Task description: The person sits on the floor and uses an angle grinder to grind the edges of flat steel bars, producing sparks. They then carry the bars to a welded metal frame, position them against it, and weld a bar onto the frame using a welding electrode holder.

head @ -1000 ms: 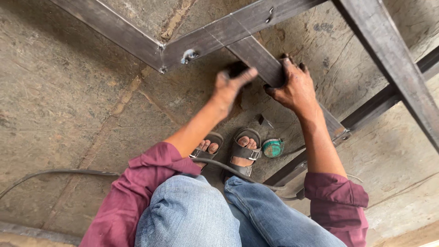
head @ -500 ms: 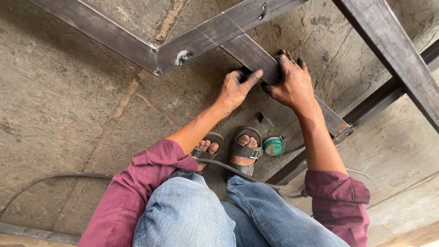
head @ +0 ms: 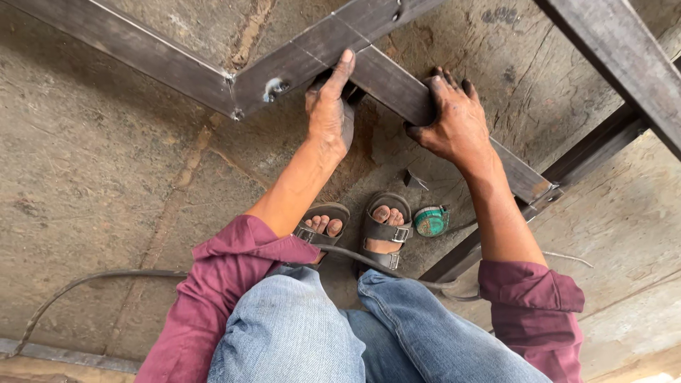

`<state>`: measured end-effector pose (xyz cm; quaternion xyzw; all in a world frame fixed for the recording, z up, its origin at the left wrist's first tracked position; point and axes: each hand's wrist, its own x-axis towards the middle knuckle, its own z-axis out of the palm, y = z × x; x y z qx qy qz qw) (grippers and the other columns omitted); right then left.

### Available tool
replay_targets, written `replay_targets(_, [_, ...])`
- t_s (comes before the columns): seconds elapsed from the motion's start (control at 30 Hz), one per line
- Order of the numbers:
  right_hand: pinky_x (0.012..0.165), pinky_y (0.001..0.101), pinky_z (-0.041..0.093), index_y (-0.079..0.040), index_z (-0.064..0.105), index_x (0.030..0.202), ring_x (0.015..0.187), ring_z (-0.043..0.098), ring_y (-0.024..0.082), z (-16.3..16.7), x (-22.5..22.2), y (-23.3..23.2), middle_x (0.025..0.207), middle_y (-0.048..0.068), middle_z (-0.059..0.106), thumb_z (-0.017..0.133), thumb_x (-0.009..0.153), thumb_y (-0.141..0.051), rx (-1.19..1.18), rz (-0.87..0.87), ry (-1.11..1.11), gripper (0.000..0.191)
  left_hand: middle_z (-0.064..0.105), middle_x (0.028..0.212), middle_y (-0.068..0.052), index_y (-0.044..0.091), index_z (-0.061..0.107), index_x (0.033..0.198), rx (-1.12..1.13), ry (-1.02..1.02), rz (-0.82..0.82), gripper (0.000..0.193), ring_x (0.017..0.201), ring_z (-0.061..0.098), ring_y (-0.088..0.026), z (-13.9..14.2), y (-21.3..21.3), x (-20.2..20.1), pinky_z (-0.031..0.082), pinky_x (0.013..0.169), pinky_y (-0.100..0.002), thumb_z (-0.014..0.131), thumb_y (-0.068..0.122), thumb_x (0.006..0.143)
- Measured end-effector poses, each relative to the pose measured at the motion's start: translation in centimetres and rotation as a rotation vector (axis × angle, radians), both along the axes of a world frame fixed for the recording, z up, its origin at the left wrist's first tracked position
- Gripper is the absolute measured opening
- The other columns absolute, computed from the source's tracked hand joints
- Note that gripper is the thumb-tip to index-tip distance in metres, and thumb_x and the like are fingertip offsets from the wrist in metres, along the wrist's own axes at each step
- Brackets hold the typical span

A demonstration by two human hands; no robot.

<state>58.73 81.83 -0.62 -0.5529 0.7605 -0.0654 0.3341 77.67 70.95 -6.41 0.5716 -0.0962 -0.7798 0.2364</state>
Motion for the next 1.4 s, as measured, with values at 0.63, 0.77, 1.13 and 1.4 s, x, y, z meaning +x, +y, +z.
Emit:
replay_targets(0.63, [0.119,0.0612,0.027,-0.001,0.059,0.132,0.14,0.049,0.04,0.5,0.3,-0.1,0.135,0.025,0.063,0.088,0.068,-0.031,0.039,-0.04,-0.004,0.076,0.073,0.095,-0.012,-0.006,0.072,0.098,-0.31,-0.242,-0.54,0.07,0.091,0.065,-0.019,0.8,3.3,-0.8,0.054,0.083,-0.036,0.079,0.061,0.077])
replay_targets(0.77, [0.117,0.0614,0.028,-0.001,0.058,0.133,0.14,0.05,0.04,0.4,0.4,0.0,0.139,0.027,0.061,0.088,0.068,-0.03,0.003,-0.046,0.001,0.077,0.065,0.071,-0.007,-0.005,0.074,0.081,-0.45,-0.222,-0.683,0.069,0.069,0.054,-0.014,1.0,3.0,-0.5,0.051,0.065,-0.037,0.069,0.064,0.088])
replay_targets(1.13, [0.118,0.0619,0.029,0.001,0.058,0.132,0.134,0.054,0.041,0.4,0.4,-0.1,0.136,0.028,0.062,0.088,0.067,-0.031,0.034,-0.051,0.009,0.078,0.062,0.062,-0.008,-0.003,0.071,0.076,-0.481,-0.28,-0.77,0.068,0.063,0.053,-0.014,1.3,2.7,-0.9,0.051,0.063,-0.038,0.065,0.063,0.09])
replay_targets(1.4, [0.117,0.0623,0.029,0.004,0.058,0.132,0.134,0.054,0.042,0.0,0.3,0.1,0.133,0.03,0.064,0.088,0.067,-0.03,-0.015,-0.033,0.006,0.079,0.071,0.071,-0.005,-0.003,0.077,0.08,-0.488,-0.276,-0.846,0.063,0.066,0.059,-0.012,0.7,3.0,-0.8,0.053,0.064,-0.035,0.076,0.06,0.08])
